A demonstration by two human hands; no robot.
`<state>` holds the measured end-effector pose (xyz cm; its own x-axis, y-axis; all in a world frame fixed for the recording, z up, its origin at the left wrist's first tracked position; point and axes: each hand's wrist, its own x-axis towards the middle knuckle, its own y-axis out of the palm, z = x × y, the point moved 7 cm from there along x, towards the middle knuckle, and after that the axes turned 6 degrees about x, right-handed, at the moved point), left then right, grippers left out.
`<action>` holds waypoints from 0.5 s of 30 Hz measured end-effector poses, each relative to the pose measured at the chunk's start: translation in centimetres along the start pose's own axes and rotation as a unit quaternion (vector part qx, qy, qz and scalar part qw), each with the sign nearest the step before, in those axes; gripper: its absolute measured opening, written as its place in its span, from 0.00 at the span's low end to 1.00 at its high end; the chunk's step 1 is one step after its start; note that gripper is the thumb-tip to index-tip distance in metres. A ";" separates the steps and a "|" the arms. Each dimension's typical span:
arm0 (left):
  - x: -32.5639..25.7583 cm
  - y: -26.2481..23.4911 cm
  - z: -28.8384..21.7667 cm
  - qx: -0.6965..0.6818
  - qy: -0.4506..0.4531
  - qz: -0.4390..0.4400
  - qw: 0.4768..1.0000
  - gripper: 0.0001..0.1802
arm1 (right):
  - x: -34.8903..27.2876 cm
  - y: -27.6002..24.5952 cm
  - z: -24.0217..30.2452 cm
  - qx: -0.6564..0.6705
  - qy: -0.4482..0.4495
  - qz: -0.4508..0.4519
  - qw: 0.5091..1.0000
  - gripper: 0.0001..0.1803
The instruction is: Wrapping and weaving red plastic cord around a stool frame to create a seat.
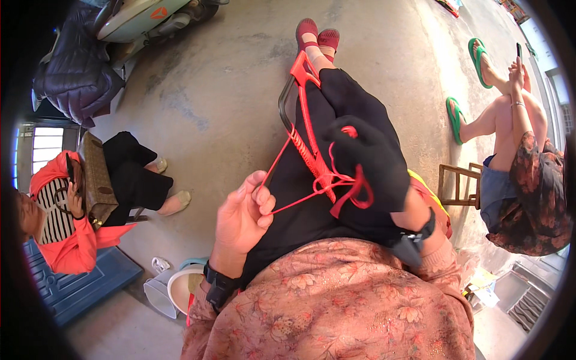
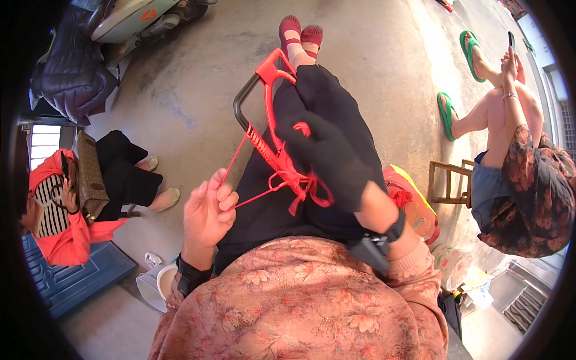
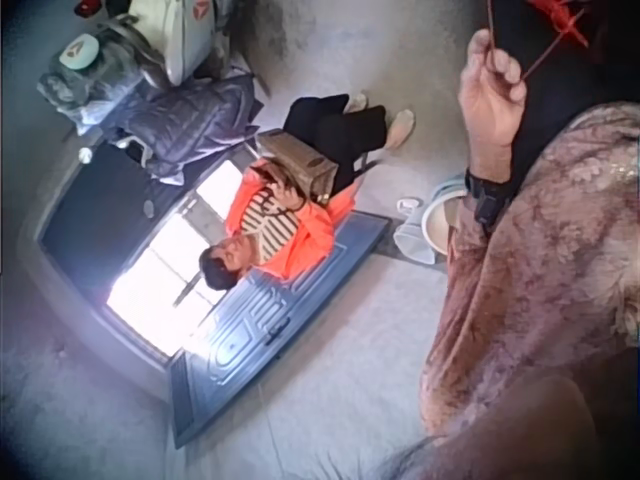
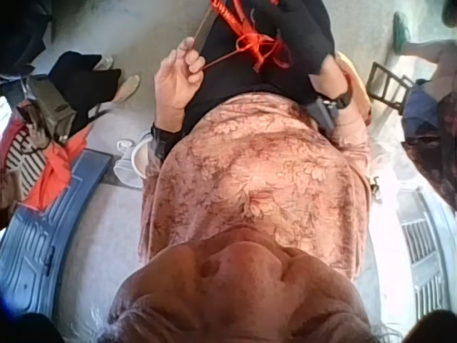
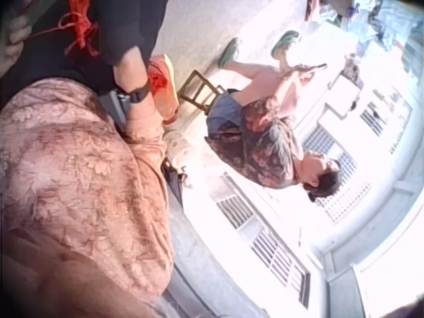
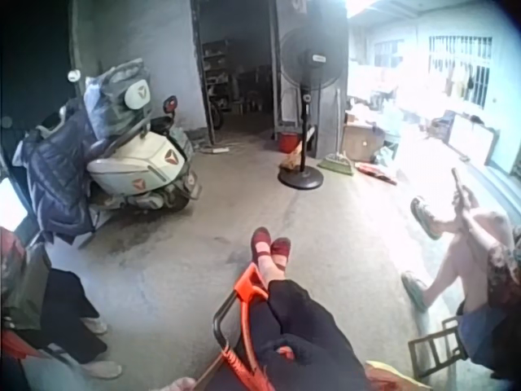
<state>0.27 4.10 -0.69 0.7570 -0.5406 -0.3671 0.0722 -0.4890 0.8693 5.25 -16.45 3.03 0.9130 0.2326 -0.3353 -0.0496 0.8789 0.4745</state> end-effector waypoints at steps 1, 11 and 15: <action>-0.5 -0.8 0.2 0.018 0.002 -0.026 1.000 0.17 | 1.2 -0.4 -1.5 -0.125 -0.010 -0.064 0.990 0.13; -1.5 -1.9 -1.7 0.341 0.017 -0.096 0.935 0.06 | 1.0 0.3 -4.1 -0.369 -0.026 -0.012 0.929 0.23; 3.0 -1.0 -3.8 0.425 0.106 -0.143 0.887 0.14 | 0.3 -0.1 -4.0 -0.486 -0.048 -0.027 0.872 0.30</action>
<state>4.91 5.58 -1.43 0.8986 -0.2138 -0.3833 -0.1667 -0.9741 0.1526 3.91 -14.80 -0.41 0.9519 0.1844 -0.2445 -0.2826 0.8366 -0.4693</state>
